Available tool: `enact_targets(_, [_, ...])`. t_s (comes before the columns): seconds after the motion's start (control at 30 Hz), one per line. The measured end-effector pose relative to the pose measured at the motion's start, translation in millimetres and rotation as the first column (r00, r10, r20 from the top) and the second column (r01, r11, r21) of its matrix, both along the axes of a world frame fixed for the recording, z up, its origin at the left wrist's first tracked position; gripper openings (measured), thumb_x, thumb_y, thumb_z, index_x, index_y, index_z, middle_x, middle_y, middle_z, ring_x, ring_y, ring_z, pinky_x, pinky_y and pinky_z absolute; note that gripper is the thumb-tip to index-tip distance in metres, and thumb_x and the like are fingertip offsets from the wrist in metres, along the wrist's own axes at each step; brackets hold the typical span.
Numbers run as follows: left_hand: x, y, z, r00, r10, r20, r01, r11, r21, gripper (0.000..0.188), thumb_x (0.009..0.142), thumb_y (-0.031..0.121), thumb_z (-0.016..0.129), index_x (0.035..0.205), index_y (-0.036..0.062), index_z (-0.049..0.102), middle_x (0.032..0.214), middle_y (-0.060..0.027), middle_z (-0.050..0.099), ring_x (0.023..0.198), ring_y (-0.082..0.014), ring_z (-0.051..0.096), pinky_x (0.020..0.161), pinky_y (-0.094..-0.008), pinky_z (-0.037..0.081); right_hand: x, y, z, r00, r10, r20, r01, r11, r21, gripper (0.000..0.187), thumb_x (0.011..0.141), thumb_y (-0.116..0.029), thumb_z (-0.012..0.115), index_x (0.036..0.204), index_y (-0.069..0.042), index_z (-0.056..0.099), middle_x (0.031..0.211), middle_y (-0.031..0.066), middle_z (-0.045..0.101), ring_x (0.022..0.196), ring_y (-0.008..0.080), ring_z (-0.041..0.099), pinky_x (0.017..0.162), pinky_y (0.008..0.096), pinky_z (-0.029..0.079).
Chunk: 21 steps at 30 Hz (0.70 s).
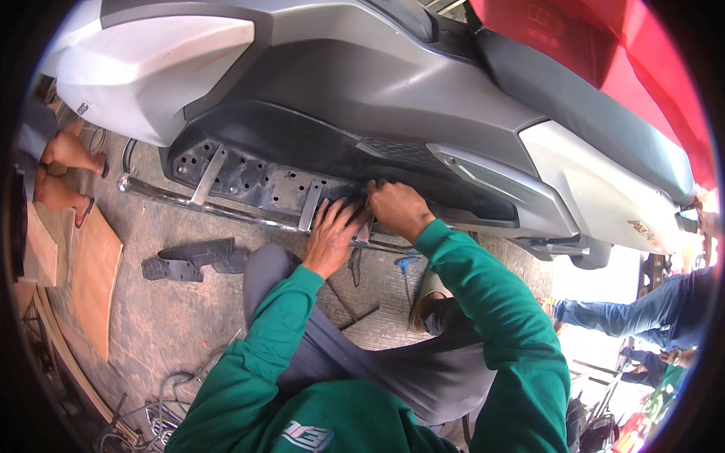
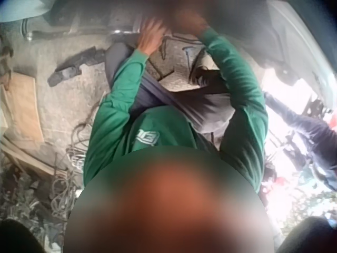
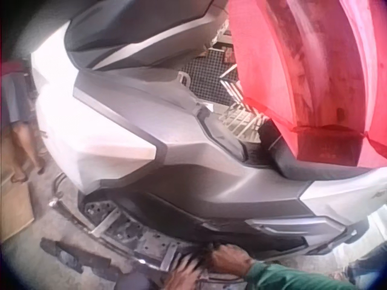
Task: The person positions a metal bracket under a white Honda scooter and secures it using bolts and a wrench. They repeatedly adjust the bracket, tighten fasteners, and use a wooden block to tap the bracket into place.
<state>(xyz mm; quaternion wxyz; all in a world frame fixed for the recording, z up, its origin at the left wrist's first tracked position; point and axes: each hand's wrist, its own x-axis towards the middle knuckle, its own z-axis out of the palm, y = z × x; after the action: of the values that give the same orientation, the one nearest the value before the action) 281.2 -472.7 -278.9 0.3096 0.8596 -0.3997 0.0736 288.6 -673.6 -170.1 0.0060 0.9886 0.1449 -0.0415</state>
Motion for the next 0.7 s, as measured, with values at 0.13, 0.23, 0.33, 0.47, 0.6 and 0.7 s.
enact_targets(0.13, [0.0,0.3,-3.1,1.0,-0.005,0.008,0.005,1.0,-0.01,0.062,0.091,0.004,0.064,0.152,0.0162,0.061,0.152,-0.0106,0.059,0.146,-0.0378,0.047,0.13,-0.0621,0.027,0.0,-1.5,-2.5,0.997,-0.048,-0.053,0.048,0.999,0.004,0.028,0.106,-0.024,0.059,0.108,0.002,0.07,0.093,0.0242,0.078,0.085,0.0395,0.079,0.071,0.0478,0.064])
enact_targets(0.23, [0.0,-0.4,-5.4,1.0,-0.002,0.019,0.003,0.999,-0.034,0.062,0.092,0.004,0.064,0.152,0.0167,0.062,0.151,-0.0108,0.06,0.146,-0.0379,0.048,0.13,-0.0623,0.028,3.3,-1.3,-2.8,0.987,-0.086,-0.132,0.081,0.996,-0.042,0.028,0.105,-0.023,0.06,0.111,0.003,0.068,0.097,0.0252,0.077,0.085,0.0404,0.079,0.071,0.0488,0.064])
enact_targets(0.33, [0.8,-2.2,-8.5,0.999,0.015,0.041,-0.013,0.998,-0.059,0.081,0.074,-0.006,0.073,0.151,0.0178,0.062,0.152,-0.0083,0.058,0.147,-0.0359,0.047,0.129,-0.0609,0.03,2.0,-2.8,-3.3,0.988,-0.129,-0.086,0.129,0.992,-0.008,0.027,0.104,-0.021,0.06,0.112,0.004,0.068,0.092,0.0246,0.077,0.081,0.0416,0.078,0.069,0.0498,0.063])
enact_targets(0.47, [0.8,-1.3,-13.3,0.999,0.009,0.031,-0.008,0.998,-0.058,0.08,0.075,-0.006,0.072,0.15,0.0188,0.063,0.152,-0.0082,0.058,0.147,-0.0357,0.047,0.129,-0.0608,0.03,-5.5,-6.8,-6.9,0.998,0.014,0.067,-0.016,0.999,0.032,0.026,0.102,-0.019,0.06,0.109,0.004,0.07,0.081,0.0236,0.075,0.076,0.0429,0.077,0.067,0.0515,0.062])
enact_targets(0.6, [0.7,-1.0,-14.8,0.999,0.017,0.036,-0.014,0.996,-0.083,0.077,0.077,-0.006,0.07,0.149,0.0193,0.063,0.152,-0.0082,0.058,0.147,-0.0355,0.047,0.129,-0.0606,0.03,-0.9,-8.3,-9.1,1.0,0.011,-0.007,-0.011,1.0,0.011,0.027,0.101,-0.019,0.062,0.111,0.004,0.069,0.077,0.024,0.074,0.074,0.0449,0.076,0.067,0.0525,0.062])
enact_targets(0.7, [0.3,-2.1,-14.2,0.999,0.015,0.046,-0.012,0.998,-0.054,0.064,0.087,0.002,0.065,0.149,0.0175,0.063,0.15,-0.0094,0.059,0.145,-0.0364,0.048,0.129,-0.0621,0.029,1.4,-8.2,-7.7,0.994,-0.051,-0.098,0.046,0.998,-0.05,0.026,0.101,-0.019,0.061,0.114,0.003,0.068,0.078,0.024,0.075,0.074,0.0459,0.076,0.067,0.0531,0.062])
